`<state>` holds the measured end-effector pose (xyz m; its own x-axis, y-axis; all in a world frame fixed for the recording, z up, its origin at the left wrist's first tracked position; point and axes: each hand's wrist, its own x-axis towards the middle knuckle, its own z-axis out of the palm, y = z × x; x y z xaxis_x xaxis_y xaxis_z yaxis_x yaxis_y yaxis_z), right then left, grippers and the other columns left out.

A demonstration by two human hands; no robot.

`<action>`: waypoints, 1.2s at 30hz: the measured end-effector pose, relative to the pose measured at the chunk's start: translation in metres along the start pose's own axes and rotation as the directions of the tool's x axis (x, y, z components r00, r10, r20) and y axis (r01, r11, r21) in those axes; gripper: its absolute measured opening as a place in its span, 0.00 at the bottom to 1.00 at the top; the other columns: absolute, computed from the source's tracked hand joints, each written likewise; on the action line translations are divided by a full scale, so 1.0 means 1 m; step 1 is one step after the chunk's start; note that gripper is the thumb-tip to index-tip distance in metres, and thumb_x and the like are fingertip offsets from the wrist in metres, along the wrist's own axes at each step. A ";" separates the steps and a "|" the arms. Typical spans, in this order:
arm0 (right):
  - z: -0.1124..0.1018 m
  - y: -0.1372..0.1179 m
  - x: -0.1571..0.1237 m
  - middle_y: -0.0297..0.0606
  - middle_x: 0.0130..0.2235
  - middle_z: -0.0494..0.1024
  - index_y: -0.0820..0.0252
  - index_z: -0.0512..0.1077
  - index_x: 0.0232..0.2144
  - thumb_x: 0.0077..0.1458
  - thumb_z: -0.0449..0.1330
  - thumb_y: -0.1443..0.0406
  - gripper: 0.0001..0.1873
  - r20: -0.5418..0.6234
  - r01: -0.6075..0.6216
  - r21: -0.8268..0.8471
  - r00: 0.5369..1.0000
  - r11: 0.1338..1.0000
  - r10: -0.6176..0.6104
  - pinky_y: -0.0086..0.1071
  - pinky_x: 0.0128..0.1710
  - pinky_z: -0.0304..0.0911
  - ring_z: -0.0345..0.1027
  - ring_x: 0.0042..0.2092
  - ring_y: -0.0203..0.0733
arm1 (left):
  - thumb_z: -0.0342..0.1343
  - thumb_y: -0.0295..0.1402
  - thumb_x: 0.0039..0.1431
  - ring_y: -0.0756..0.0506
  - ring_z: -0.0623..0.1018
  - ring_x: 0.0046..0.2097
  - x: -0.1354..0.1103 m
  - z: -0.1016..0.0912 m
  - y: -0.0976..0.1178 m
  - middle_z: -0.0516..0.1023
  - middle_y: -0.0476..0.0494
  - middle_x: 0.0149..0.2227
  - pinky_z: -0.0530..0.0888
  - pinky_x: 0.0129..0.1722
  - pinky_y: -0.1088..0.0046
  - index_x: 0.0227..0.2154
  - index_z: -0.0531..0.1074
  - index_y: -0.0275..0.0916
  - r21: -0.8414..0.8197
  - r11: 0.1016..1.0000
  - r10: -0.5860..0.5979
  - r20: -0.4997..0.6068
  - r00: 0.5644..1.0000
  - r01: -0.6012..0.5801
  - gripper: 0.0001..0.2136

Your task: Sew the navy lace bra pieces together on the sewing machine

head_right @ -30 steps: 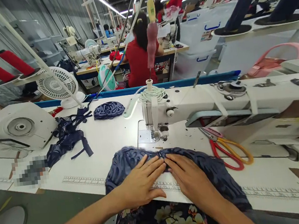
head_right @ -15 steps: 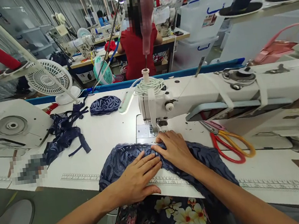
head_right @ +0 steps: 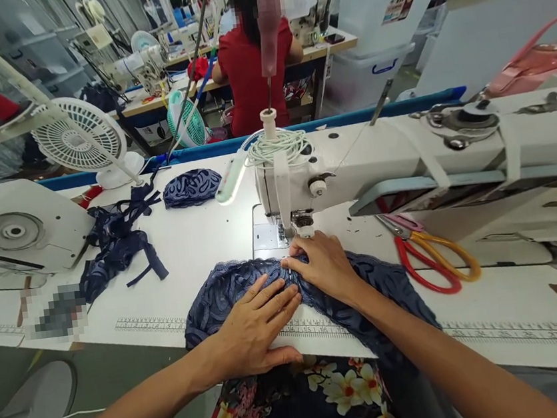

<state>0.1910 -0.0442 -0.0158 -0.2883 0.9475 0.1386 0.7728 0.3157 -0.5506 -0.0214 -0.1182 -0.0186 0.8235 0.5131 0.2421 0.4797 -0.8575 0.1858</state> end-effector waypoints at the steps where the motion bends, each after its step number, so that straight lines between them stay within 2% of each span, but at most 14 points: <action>1: -0.003 0.002 -0.002 0.34 0.33 0.77 0.54 0.71 0.30 0.58 0.58 0.56 0.10 0.006 0.011 0.013 1.000 1.000 -0.011 0.35 0.38 0.60 0.69 0.38 0.43 | 0.46 0.55 0.64 0.35 0.59 0.67 0.000 -0.002 0.001 0.64 0.34 0.64 0.48 0.69 0.51 0.62 0.59 0.29 0.006 1.000 -0.003 0.004 1.000 0.002 0.35; 3: -0.011 0.004 -0.010 0.37 0.37 0.77 0.54 0.73 0.37 0.61 0.56 0.57 0.09 -0.009 0.056 0.019 0.998 0.998 -0.056 0.37 0.41 0.62 0.69 0.41 0.44 | 0.45 0.55 0.64 0.36 0.61 0.66 0.002 -0.008 0.001 0.66 0.34 0.63 0.48 0.69 0.49 0.62 0.60 0.30 0.009 1.000 -0.002 0.015 1.000 0.002 0.35; 5: -0.018 0.004 -0.021 0.39 0.42 0.77 0.54 0.72 0.42 0.64 0.52 0.60 0.11 -0.060 0.158 -0.015 0.986 0.987 -0.158 0.39 0.44 0.63 0.69 0.44 0.45 | 0.44 0.55 0.65 0.37 0.64 0.64 0.008 -0.014 -0.001 0.68 0.35 0.61 0.50 0.69 0.49 0.61 0.61 0.30 0.009 1.000 -0.007 0.027 1.000 0.007 0.34; 9: -0.022 0.001 -0.040 0.42 0.46 0.76 0.58 0.72 0.45 0.66 0.49 0.67 0.12 -0.111 0.380 -0.144 0.911 0.914 -0.396 0.38 0.48 0.64 0.69 0.48 0.44 | 0.44 0.53 0.66 0.39 0.69 0.60 0.026 -0.015 -0.010 0.72 0.34 0.56 0.52 0.68 0.51 0.58 0.63 0.29 0.088 0.995 -0.045 -0.048 0.998 0.049 0.30; 14: -0.014 0.000 -0.044 0.42 0.47 0.78 0.62 0.73 0.47 0.67 0.50 0.65 0.14 -0.108 0.430 -0.302 0.871 0.851 -0.479 0.40 0.47 0.65 0.71 0.48 0.45 | 0.45 0.49 0.68 0.39 0.70 0.59 0.036 0.000 -0.018 0.75 0.36 0.52 0.47 0.69 0.46 0.51 0.70 0.31 0.190 0.982 -0.001 -0.104 0.995 0.021 0.25; 19: -0.015 0.005 -0.047 0.40 0.49 0.79 0.60 0.74 0.48 0.66 0.52 0.66 0.13 -0.062 0.453 -0.438 0.846 0.776 -0.529 0.42 0.49 0.63 0.71 0.50 0.44 | 0.45 0.44 0.69 0.40 0.68 0.61 0.030 0.004 -0.017 0.74 0.37 0.55 0.44 0.69 0.44 0.54 0.68 0.30 0.195 0.980 -0.016 -0.124 0.992 0.040 0.22; 21: -0.018 0.008 -0.048 0.39 0.49 0.79 0.59 0.74 0.49 0.66 0.52 0.66 0.14 -0.053 0.451 -0.429 0.852 0.783 -0.520 0.42 0.50 0.62 0.71 0.51 0.44 | 0.45 0.44 0.70 0.40 0.69 0.61 0.028 0.003 -0.017 0.74 0.37 0.55 0.42 0.69 0.44 0.55 0.67 0.30 0.172 0.984 -0.034 -0.119 0.992 0.054 0.22; 24: -0.021 0.010 -0.044 0.37 0.48 0.79 0.58 0.74 0.48 0.66 0.52 0.66 0.13 -0.081 0.416 -0.300 0.885 0.858 -0.458 0.40 0.50 0.61 0.71 0.50 0.43 | 0.47 0.44 0.69 0.39 0.67 0.62 0.024 0.002 -0.014 0.72 0.39 0.58 0.42 0.69 0.44 0.57 0.66 0.32 0.150 0.985 -0.063 -0.120 0.991 0.081 0.23; 26: -0.023 0.007 -0.038 0.37 0.45 0.80 0.57 0.74 0.45 0.66 0.52 0.65 0.12 -0.129 0.361 -0.222 0.910 0.906 -0.394 0.39 0.48 0.61 0.72 0.47 0.43 | 0.48 0.43 0.68 0.39 0.66 0.63 0.021 0.001 -0.009 0.69 0.38 0.61 0.47 0.69 0.46 0.58 0.65 0.32 0.143 0.985 -0.078 -0.124 0.989 0.096 0.23; 28: -0.022 0.001 -0.030 0.37 0.42 0.80 0.56 0.74 0.42 0.66 0.51 0.64 0.12 -0.155 0.305 -0.212 0.928 0.929 -0.340 0.40 0.46 0.59 0.71 0.44 0.43 | 0.49 0.42 0.68 0.39 0.67 0.62 0.018 0.001 -0.003 0.69 0.37 0.60 0.52 0.69 0.50 0.58 0.64 0.31 0.129 0.986 -0.086 -0.129 0.988 0.103 0.23; 32: -0.013 -0.010 -0.014 0.34 0.35 0.78 0.55 0.71 0.33 0.65 0.52 0.60 0.11 -0.032 0.193 -0.181 0.979 0.964 -0.202 0.40 0.42 0.54 0.70 0.38 0.43 | 0.48 0.43 0.68 0.39 0.68 0.62 0.015 0.003 0.004 0.73 0.34 0.55 0.55 0.68 0.52 0.57 0.65 0.28 0.076 0.993 -0.085 -0.119 0.989 0.095 0.24; 36: -0.002 -0.010 -0.005 0.31 0.30 0.76 0.55 0.68 0.30 0.60 0.58 0.56 0.11 0.058 0.019 -0.087 0.998 0.996 -0.014 0.37 0.39 0.52 0.67 0.34 0.41 | 0.48 0.47 0.67 0.38 0.67 0.62 0.013 0.005 0.002 0.74 0.34 0.55 0.52 0.69 0.50 0.57 0.65 0.28 0.020 0.998 -0.062 -0.098 0.993 0.064 0.27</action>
<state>0.1856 -0.0518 -0.0092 -0.3310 0.9385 0.0981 0.8138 0.3365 -0.4739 -0.0080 -0.1137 -0.0194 0.7585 0.5663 0.3225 0.5376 -0.8234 0.1816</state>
